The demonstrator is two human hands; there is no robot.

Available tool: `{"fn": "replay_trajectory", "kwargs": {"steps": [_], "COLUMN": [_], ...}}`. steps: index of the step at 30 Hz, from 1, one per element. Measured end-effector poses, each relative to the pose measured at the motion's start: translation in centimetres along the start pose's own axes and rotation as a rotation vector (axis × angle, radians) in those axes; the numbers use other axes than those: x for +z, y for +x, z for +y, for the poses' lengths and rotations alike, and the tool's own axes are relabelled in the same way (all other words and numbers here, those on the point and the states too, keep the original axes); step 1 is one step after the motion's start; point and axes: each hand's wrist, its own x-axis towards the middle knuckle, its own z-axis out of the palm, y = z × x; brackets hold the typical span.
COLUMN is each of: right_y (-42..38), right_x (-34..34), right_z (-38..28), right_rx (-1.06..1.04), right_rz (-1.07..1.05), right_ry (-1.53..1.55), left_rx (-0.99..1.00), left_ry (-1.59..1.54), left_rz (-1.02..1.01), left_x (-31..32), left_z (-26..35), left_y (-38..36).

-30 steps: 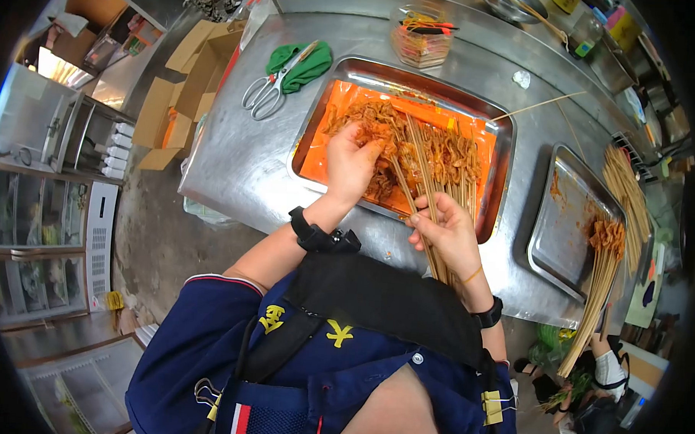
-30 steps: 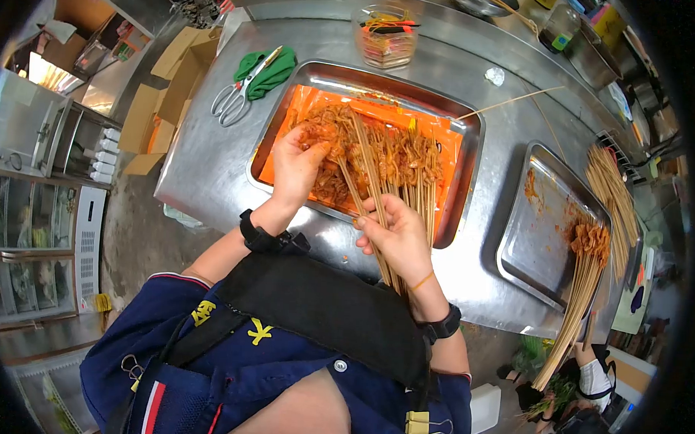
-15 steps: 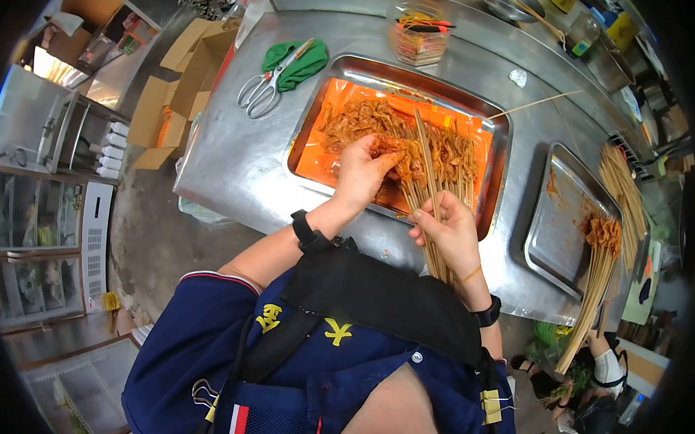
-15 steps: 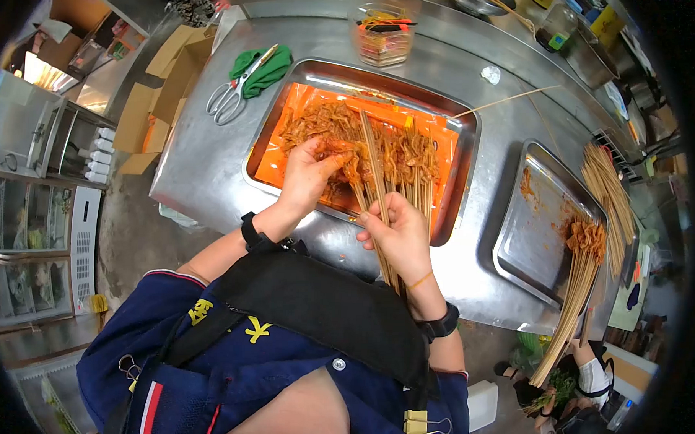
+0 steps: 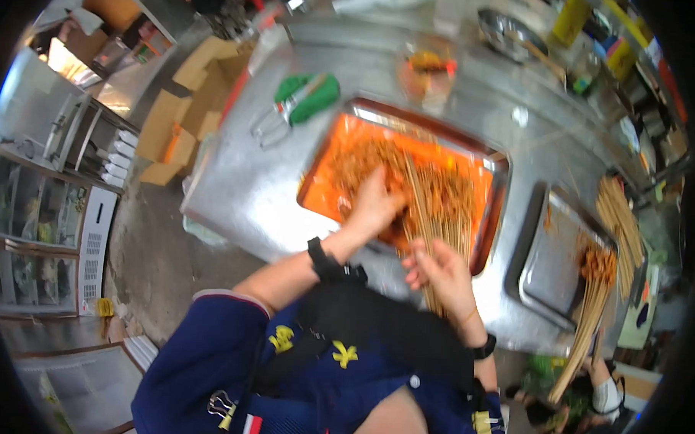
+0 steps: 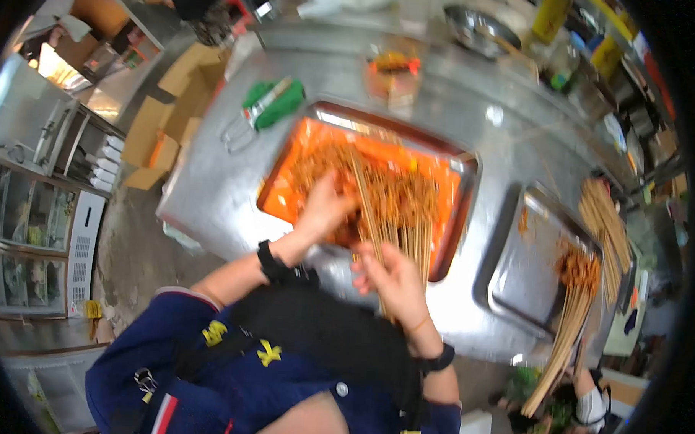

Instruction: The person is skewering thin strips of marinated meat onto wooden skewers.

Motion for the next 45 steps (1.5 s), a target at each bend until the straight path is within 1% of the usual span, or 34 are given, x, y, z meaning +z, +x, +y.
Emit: {"fn": "replay_trajectory", "kwargs": {"steps": [1, 2, 4, 6, 7, 8, 10, 13, 15, 18, 20, 21, 24, 25, 29, 35, 38, 39, 42, 45], "right_y": [0.3, 0.5, 0.6, 0.7, 0.8, 0.8, 0.7, 0.5, 0.6, 0.6, 0.4, 0.4, 0.6, 0.6, 0.9, 0.8, 0.8, 1.0, 0.9, 0.9], "right_x": [0.0, -0.1, -0.2, -0.2, -0.1, 0.2, 0.6, 0.6, 0.5, 0.6, 0.7, 0.7, 0.3, 0.2, 0.0, 0.4, 0.2, 0.1, 0.2, 0.2], "right_z": [0.5, 0.6, 0.7, 0.7, 0.6, 0.5, 0.3, 0.4, 0.6, 0.6, 0.5, 0.4, 1.0, 1.1, 1.7, 1.0, 1.1, 1.4, 1.6, 1.3], "right_rx": [-0.047, -0.022, -0.025, -0.004, 0.000, 0.012, -0.003, -0.011, 0.001, -0.033, -0.070, -0.090, -0.047, -0.067, -0.063, -0.065, -0.068, -0.084, -0.095, -0.077], "right_rz": [0.020, 0.028, 0.015, -0.008, -0.005, 0.000, -0.022, -0.036, -0.084, -0.062, -0.005, 0.024, 0.009, -0.007, -0.005, 0.044, 0.014, -0.014, -0.032, -0.013], "right_ry": [-0.026, -0.023, -0.062, -0.074, -0.092, -0.108, -0.142, -0.176, -0.208, -0.228, -0.114, -0.059, -0.024, -0.021, 0.020, 0.065, 0.005, -0.018, 0.008, 0.025], "left_rx": [-0.079, -0.157, -0.112, -0.247, -0.229, -0.252, -0.204, -0.296, -0.302, -0.295, -0.251, -0.237, -0.268, -0.271, -0.296, -0.279, -0.134, -0.172, -0.117, -0.116], "left_ry": [-0.102, -0.206, -0.183, -0.548, -0.628, -0.639, -0.504, -0.557, -0.610, -0.620, -0.616, -0.632, -0.648, -0.642, -0.776, -0.638, -0.612, -0.548, -0.310, -0.251], "left_rz": [0.002, 0.001, -0.032, -0.167, -0.201, -0.202, -0.160, -0.175, -0.146, -0.132, -0.129, -0.092, -0.020, -0.035, -0.038, -0.021, 0.058, -0.010, -0.034, -0.036], "left_x": [-0.3, -0.7, -1.9, -2.4, -2.5, -2.6, -2.6, -2.7, -2.7, -2.8, -2.8, -2.7, -2.9, -3.1, -3.6, -3.9, -3.3, -3.7, -3.9, -3.8], "left_z": [0.9, 1.5, 1.4, 2.4, 3.0, 3.9, 3.8, 3.9, 3.9, 3.5, 2.6, 2.6, 2.8, 2.8, 3.2, 2.3, 3.1, 2.6, 2.0, 1.7], "left_y": [0.0, -0.4, -0.3, -0.5, -0.6, -0.7, -0.8, -0.8, -0.8, -0.9, -0.8, -0.9, -0.9, -0.8, -0.7, -0.6, -0.5, -0.3, -0.1, -0.1]}}
